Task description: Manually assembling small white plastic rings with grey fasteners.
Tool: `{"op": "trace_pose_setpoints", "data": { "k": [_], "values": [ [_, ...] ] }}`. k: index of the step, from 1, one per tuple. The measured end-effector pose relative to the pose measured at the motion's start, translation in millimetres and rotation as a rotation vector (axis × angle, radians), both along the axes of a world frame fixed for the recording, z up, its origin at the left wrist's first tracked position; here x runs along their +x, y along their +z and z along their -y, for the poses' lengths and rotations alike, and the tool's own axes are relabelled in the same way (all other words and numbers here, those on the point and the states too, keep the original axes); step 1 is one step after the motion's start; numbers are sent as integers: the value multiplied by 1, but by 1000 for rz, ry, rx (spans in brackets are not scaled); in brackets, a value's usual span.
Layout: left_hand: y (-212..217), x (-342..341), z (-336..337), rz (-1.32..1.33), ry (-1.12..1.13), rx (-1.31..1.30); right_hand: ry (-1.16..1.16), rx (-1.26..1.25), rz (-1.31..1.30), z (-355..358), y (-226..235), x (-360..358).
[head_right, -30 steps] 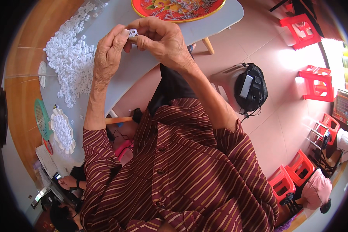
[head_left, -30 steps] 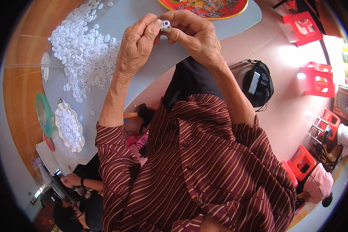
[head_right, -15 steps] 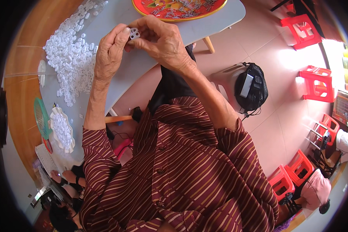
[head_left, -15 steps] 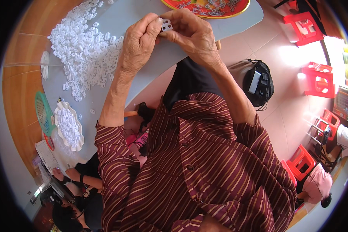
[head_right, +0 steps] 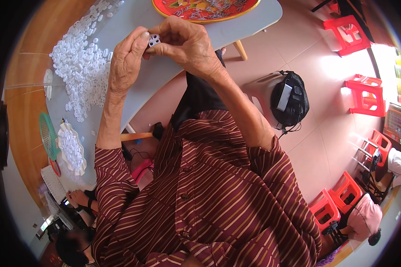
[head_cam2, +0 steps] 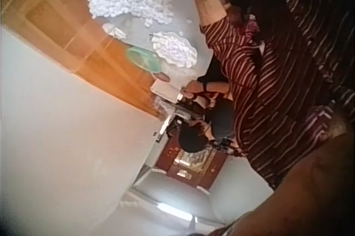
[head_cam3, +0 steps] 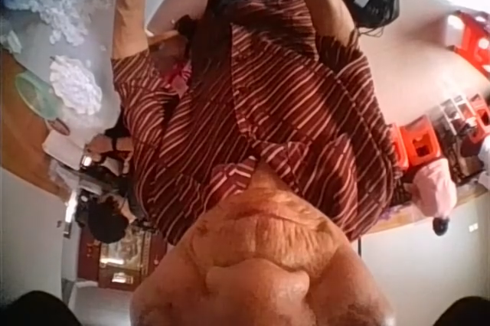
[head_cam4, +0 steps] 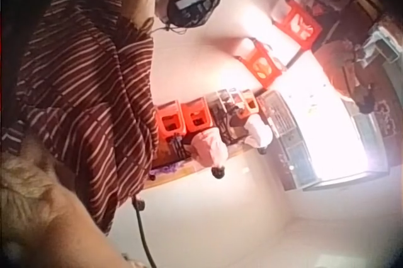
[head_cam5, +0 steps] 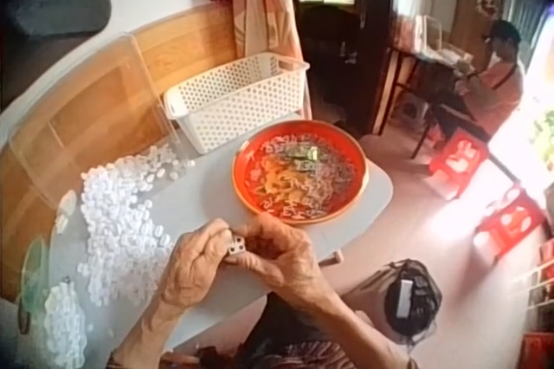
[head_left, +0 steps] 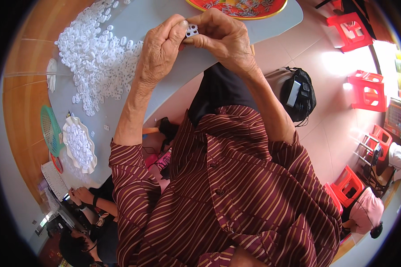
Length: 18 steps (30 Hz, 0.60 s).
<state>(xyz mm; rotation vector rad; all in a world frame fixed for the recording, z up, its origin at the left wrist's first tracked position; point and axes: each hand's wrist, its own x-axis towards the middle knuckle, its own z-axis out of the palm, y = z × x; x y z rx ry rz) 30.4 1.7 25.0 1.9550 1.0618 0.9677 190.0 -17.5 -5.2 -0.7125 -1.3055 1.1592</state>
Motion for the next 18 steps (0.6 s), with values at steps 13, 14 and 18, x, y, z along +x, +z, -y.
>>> {"op": "trace_pose_setpoints", "data": {
  "k": [13, 14, 18],
  "values": [
    [0, 6, 4, 17, 22, 6, -197, 169, 168, -1, -10, -3],
    [0, 5, 4, 10, 17, 7, -197, 169, 168, -1, -10, -2],
    [3, 3, 4, -7, 6, -19, -181, 142, 180, 0, -8, -1]
  ]
}}
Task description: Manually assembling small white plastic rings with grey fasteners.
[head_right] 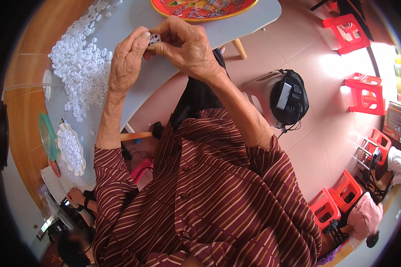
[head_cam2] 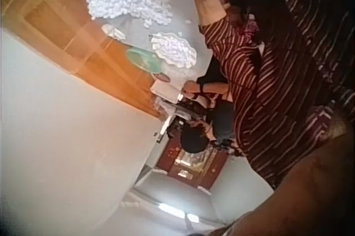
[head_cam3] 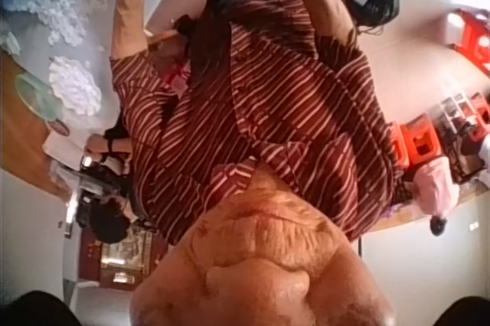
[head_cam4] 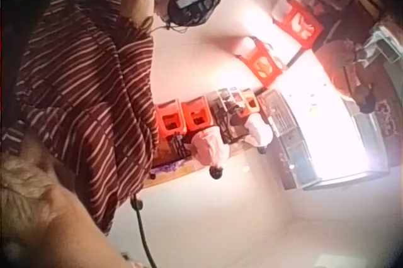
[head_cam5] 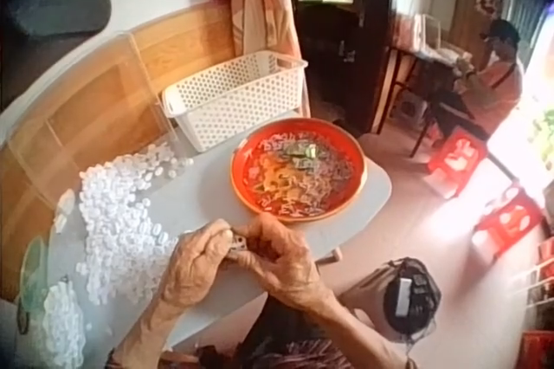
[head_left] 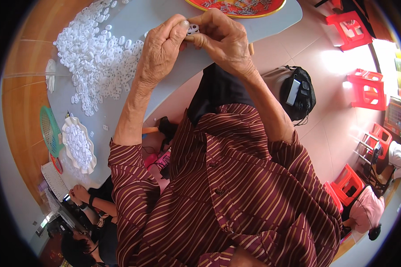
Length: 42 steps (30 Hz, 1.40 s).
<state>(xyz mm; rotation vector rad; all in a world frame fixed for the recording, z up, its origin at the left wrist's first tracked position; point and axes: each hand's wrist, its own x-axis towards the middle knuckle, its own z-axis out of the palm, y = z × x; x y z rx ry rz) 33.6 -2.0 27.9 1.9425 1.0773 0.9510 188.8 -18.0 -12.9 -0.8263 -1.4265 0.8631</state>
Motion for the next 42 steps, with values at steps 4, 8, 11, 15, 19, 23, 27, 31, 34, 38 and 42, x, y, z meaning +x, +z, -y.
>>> {"op": "trace_pose_setpoints", "data": {
  "k": [4, 8, 11, 15, 19, 23, 27, 31, 34, 38, 42],
  "values": [
    [0, -4, -3, -24, -22, -45, 18, -2, 15, 3, 8, 1],
    [3, -5, -6, -24, -93, -127, 21, 23, 18, 4, 7, 0],
    [4, -7, -7, -19, -109, -187, -29, 40, 18, 5, 9, -1],
    [-9, -8, -8, 139, -97, -252, -19, 32, 37, 2, 3, -2],
    [-5, -5, -4, 42, -17, -169, -4, -2, 18, 2, 4, -2],
    [-6, -7, -5, 6, -47, -155, -28, 36, 77, 3, 8, -1],
    [-6, -4, -3, 48, -24, -208, -38, 54, 76, 4, 6, 0],
    [-12, -4, -1, 176, -52, -333, -51, 103, 133, 5, 6, 0],
    [-15, -4, -5, 168, -30, -286, -60, 67, 17, 2, 1, -5],
    [-10, -4, -3, 70, -18, -160, -46, 42, 11, 2, 3, -4],
    [-9, -3, -1, 71, -43, -214, -44, 81, 54, 3, 2, 0]
  ]
}}
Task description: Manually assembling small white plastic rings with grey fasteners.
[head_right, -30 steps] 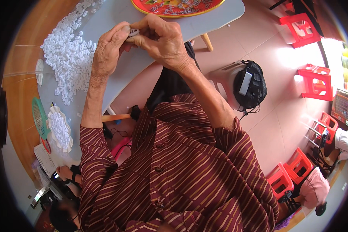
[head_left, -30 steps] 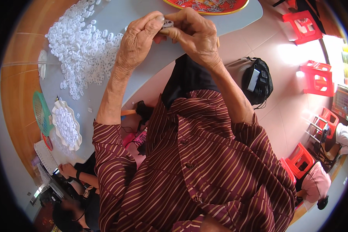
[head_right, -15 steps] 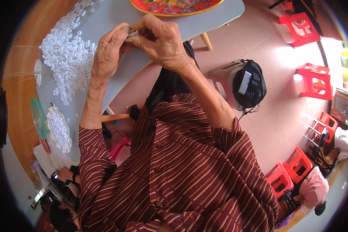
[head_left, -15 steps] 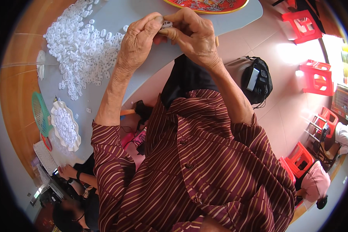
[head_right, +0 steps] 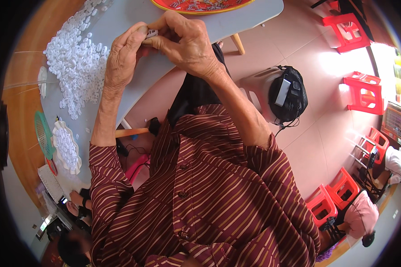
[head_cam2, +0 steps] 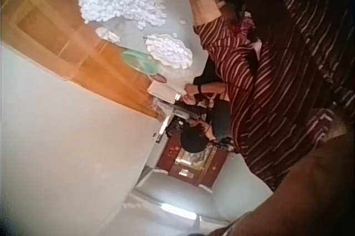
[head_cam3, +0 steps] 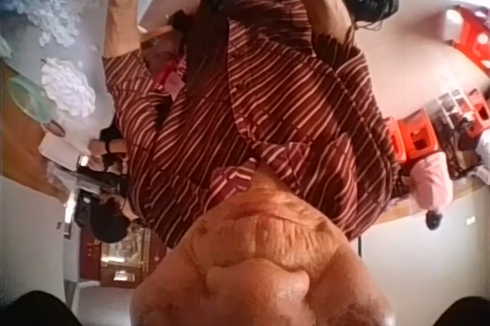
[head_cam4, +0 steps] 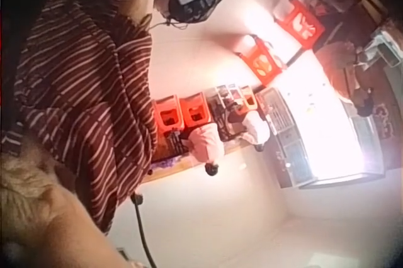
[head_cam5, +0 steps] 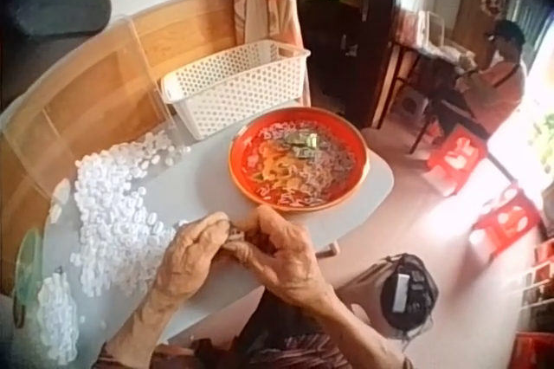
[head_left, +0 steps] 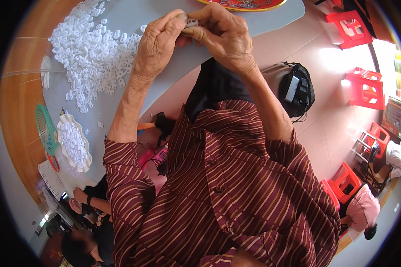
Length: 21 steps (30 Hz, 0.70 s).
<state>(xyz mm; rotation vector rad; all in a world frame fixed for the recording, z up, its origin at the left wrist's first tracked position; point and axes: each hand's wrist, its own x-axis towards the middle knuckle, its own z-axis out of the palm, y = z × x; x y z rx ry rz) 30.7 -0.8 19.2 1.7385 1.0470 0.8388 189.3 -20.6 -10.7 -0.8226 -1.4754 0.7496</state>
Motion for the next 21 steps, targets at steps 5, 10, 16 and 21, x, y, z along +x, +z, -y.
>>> {"op": "trace_pose_setpoints", "data": {
  "k": [5, 10, 16, 21],
  "values": [
    [-5, 0, 1, 107, -9, -57, 17, 37, -26, -1, 1, -1],
    [-8, -1, -3, 113, 51, -63, 16, -32, -35, 0, 2, -1],
    [-3, -4, -3, 93, 37, -52, 20, -70, 40, 1, 3, -1],
    [0, -10, -9, 101, -102, -89, 76, -52, -61, 1, 3, -1]
  ]
}}
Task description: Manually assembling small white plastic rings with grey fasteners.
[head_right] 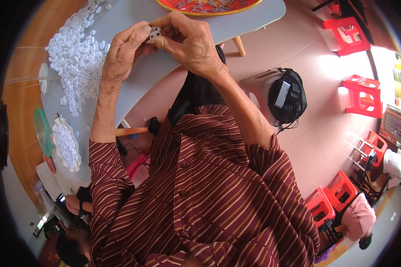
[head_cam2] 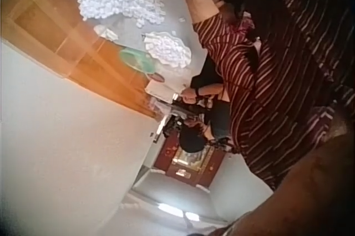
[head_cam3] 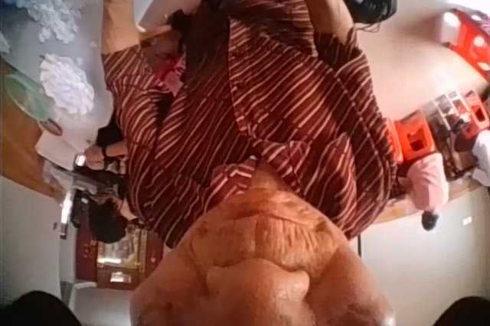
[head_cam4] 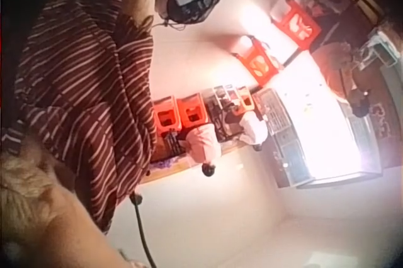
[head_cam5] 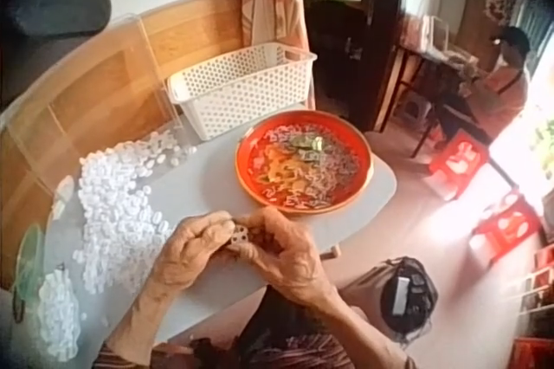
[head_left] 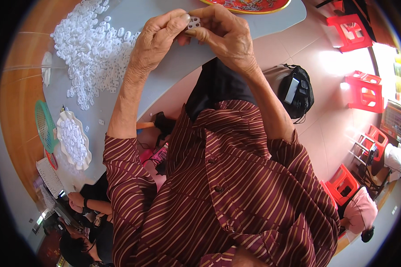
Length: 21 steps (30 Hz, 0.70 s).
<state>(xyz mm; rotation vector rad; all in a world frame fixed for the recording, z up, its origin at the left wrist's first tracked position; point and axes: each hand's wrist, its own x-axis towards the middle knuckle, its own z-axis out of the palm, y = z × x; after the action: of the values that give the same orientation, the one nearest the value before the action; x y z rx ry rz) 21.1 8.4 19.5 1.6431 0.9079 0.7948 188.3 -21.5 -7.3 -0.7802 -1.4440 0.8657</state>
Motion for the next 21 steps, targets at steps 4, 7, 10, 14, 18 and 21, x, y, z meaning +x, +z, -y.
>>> {"op": "trace_pose_setpoints", "data": {
  "k": [4, 7, 10, 14, 18, 21],
  "values": [
    [-4, 6, 4, 39, 34, 39, -18, -2, 48, 3, 2, 1],
    [-7, 10, 7, 86, 103, 34, -10, -19, 43, 1, 2, 2],
    [-8, 8, 3, 100, 123, 66, 24, -63, -124, 2, 8, -2],
    [2, 13, 8, -41, 215, 275, 51, -94, -164, 0, 3, 0],
    [3, 12, 9, -99, 198, 341, 26, -109, -151, -3, -2, -1],
    [5, 14, 10, -120, 208, 391, 80, -126, -222, -5, -3, 2]
  ]
}}
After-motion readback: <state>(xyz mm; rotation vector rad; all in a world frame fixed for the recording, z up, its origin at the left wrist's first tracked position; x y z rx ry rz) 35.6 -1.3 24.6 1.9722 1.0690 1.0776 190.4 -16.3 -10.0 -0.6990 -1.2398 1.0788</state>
